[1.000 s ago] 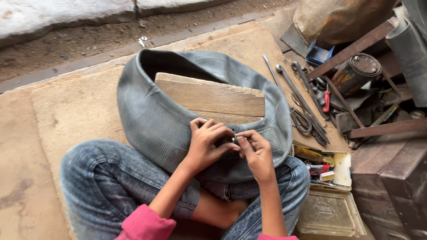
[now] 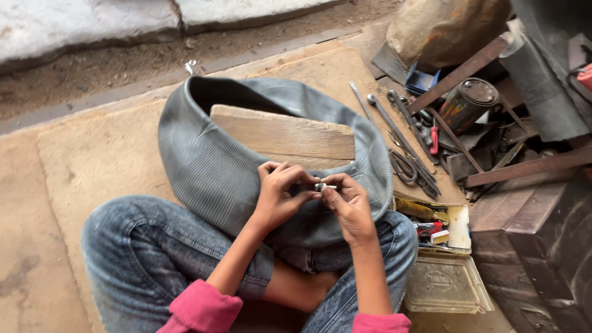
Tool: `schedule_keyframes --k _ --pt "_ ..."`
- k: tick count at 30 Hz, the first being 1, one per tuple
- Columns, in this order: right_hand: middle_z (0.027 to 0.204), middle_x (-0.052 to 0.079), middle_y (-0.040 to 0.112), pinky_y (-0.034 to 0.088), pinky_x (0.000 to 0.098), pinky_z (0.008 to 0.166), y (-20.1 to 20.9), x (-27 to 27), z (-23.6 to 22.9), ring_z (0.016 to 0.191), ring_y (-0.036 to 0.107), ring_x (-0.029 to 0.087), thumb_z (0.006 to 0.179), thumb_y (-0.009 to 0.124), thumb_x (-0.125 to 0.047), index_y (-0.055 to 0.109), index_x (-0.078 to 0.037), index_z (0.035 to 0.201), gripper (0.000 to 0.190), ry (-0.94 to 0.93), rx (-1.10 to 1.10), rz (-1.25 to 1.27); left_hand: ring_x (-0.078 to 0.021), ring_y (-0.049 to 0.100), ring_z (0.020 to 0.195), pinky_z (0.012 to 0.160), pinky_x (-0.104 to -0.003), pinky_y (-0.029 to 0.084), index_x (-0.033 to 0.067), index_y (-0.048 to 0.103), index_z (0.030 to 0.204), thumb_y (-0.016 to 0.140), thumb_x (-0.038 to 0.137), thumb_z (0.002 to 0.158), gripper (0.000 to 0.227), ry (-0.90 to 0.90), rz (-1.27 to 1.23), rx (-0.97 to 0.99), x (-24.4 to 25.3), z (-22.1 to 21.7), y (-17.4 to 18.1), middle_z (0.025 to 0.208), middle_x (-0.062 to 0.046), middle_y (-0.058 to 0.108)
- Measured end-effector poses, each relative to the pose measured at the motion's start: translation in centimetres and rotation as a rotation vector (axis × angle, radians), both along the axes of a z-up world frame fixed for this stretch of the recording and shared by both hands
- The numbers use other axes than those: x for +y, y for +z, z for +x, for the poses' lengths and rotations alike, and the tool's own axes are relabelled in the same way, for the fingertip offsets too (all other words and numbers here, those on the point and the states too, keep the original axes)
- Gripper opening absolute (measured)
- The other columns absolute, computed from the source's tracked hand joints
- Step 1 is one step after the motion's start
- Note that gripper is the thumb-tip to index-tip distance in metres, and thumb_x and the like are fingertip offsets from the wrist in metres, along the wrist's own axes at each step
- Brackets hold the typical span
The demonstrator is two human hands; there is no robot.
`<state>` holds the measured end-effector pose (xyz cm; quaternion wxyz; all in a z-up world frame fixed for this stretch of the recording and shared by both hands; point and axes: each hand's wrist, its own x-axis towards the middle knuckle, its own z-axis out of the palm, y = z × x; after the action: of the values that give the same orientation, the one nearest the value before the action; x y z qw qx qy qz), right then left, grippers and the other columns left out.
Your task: The person sits on the floor and uses a metal file to smooth the edges of a hole in a large rubber tire. They then insert a metal bolt and nut into the hole, tightening it by hand to secure the repair.
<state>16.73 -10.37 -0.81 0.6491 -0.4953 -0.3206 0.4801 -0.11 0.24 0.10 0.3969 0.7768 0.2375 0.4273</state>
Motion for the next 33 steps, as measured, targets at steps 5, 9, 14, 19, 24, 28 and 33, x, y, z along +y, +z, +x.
schedule_keyframes --k 5,9,14,19,24,28,33 --pt "0.11 0.009 0.073 0.057 0.029 0.09 2.8 -0.2 -0.7 0.098 0.07 0.015 0.09 0.07 0.001 0.066 0.004 0.114 0.025 0.035 -0.118 -0.038 -0.0109 0.062 0.094 0.097 -0.038 0.027 0.0175 0.072 0.089 0.087 0.028 0.074 0.024 -0.024 -0.017 -0.007 0.3 -0.1 -1.0 0.089 0.008 0.07" --pt "0.112 0.011 0.073 0.057 0.0308 0.094 4.0 -0.4 -0.4 0.103 0.07 0.017 0.091 0.07 0.003 0.068 0.007 0.118 0.027 0.051 -0.334 -0.057 -0.0099 0.062 0.096 0.097 -0.039 0.027 0.0194 0.074 0.093 0.087 0.028 0.075 0.023 -0.05 0.015 -0.021 0.5 0.0 -1.3 0.092 0.009 0.071" --pt "0.109 0.009 0.072 0.057 0.0291 0.091 3.4 -0.3 0.0 0.1 0.07 0.015 0.091 0.073 0.004 0.068 0.006 0.115 0.024 0.018 -0.351 -0.028 -0.009 0.062 0.096 0.098 -0.038 0.026 0.0187 0.074 0.094 0.087 0.028 0.075 0.025 -0.064 -0.034 -0.032 0.6 -0.1 -0.9 0.093 0.009 0.072" --pt "0.106 0.006 0.071 0.052 0.0248 0.085 3.5 -1.0 1.3 0.095 0.065 0.01 0.088 0.077 0.005 0.071 0.003 0.111 0.024 -0.049 -0.458 -0.018 -0.0091 0.062 0.095 0.096 -0.035 0.027 0.018 0.075 0.095 0.088 0.027 0.076 0.024 -0.059 -0.074 -0.025 0.6 -0.2 -0.7 0.09 0.009 0.072" --pt "0.096 0.008 0.074 0.053 0.0299 0.072 4.2 2.3 5.7 0.078 0.062 0.014 0.084 0.082 -0.003 0.076 -0.001 0.103 0.02 -0.175 -0.964 -0.121 -0.0107 0.064 0.092 0.099 -0.035 0.027 0.0148 0.074 0.093 0.087 0.024 0.078 0.022 -0.015 -0.103 -0.02 0.5 -0.3 -0.4 0.09 0.006 0.073" --pt "0.094 0.009 0.071 0.054 0.0296 0.072 2.4 6.8 7.9 0.076 0.064 0.012 0.08 0.082 -0.006 0.076 -0.002 0.1 0.021 -0.092 -1.177 -0.213 -0.012 0.064 0.094 0.098 -0.034 0.029 0.0133 0.073 0.095 0.086 0.021 0.079 0.022 0.009 -0.095 -0.027 0.4 -0.2 0.1 0.094 0.005 0.075" --pt "0.096 0.008 0.072 0.054 0.0289 0.075 1.9 6.1 6.8 0.08 0.065 0.014 0.087 0.08 -0.009 0.076 -0.001 0.103 0.019 -0.208 -1.096 -0.223 -0.013 0.065 0.094 0.098 -0.034 0.03 0.0121 0.072 0.099 0.084 0.016 0.081 0.023 0.019 -0.114 -0.019 0.3 -0.2 0.4 0.094 0.003 0.073"
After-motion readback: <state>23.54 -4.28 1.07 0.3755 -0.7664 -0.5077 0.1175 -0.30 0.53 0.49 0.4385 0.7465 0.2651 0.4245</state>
